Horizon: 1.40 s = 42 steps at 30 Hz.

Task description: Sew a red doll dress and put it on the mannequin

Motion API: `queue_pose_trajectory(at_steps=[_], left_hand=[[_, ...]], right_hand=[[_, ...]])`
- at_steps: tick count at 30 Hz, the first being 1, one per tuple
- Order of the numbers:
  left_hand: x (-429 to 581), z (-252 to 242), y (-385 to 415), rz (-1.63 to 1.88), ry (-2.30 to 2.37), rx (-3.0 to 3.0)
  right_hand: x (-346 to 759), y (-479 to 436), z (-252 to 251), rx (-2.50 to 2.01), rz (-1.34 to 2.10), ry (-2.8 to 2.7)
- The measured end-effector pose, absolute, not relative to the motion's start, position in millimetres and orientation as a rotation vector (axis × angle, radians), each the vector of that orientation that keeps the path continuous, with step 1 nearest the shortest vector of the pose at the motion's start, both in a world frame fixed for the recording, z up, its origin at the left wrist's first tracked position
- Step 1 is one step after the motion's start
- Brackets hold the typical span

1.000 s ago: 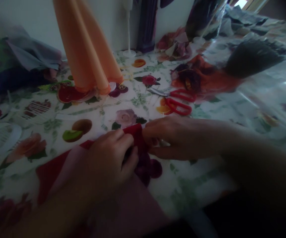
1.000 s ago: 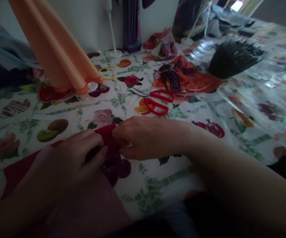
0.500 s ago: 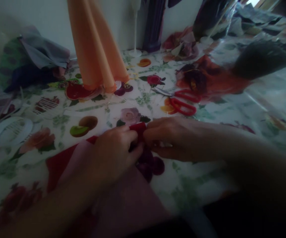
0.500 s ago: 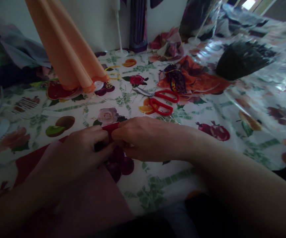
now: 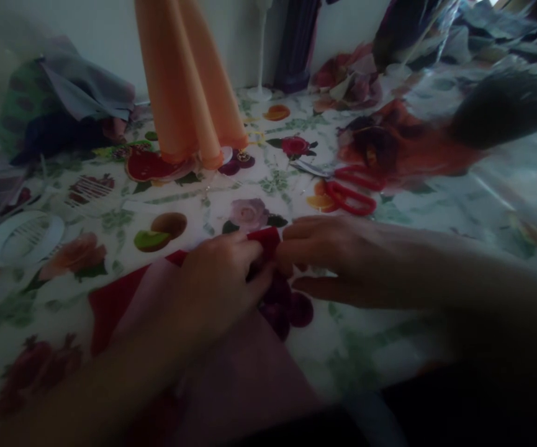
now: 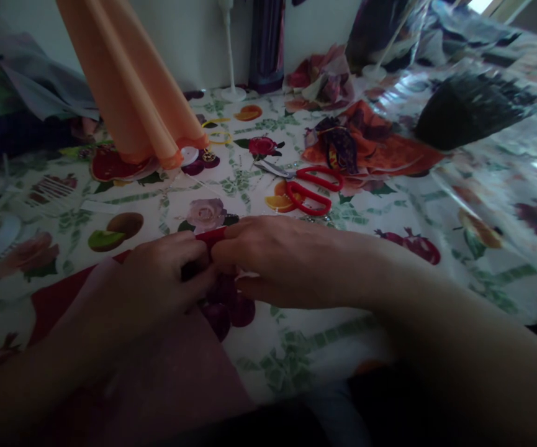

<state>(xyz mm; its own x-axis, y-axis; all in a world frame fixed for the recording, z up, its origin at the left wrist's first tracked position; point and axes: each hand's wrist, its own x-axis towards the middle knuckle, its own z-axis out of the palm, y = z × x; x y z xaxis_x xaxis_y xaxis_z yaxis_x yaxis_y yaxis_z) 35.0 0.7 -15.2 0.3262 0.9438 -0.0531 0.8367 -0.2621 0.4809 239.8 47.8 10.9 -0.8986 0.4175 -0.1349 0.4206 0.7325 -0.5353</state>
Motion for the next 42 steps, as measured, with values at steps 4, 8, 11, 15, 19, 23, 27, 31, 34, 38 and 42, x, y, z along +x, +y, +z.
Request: queue_pose_trajectory(at_steps=[4,8,11,15,19,23,27,31,34,38,42], left_hand=[[34,-16,0,0.343,1.556,2.176],[34,-16,0,0.294,1.572,2.16],[34,-17,1,0.289,1.58,2.153],[33,-19,2,0.303,1.567,2.167],[33,-20,2,0.326,1.571,2.201],[33,-19,2,0.339,1.548,2.208],[32,-20,4,0.352,1.537,2.223],[32,-20,4,0.356,1.536,2.184],[33,-20,3,0.342,1.549,2.176],[34,-19,2,0.308,1.562,2.166],[33,-20,2,0.303,1.569,2.162]], right_hand=[[241,46,15,0.813,-0.876,2.894],[233,45,16,0.803,-0.907,2.845],[228,45,14,0.853,-0.866,2.828],[228,46,10,0.816,-0.831,2.881],[229,43,10,0.749,-0.813,2.949],[226,37,14,0.621,-0.844,2.987],[234,37,15,0.617,-0.866,3.009],[245,46,14,0.809,-0.807,3.047],[243,48,13,0.829,-0.805,2.964],[234,45,13,0.835,-0.815,2.869],[229,44,13,0.839,-0.806,2.837]])
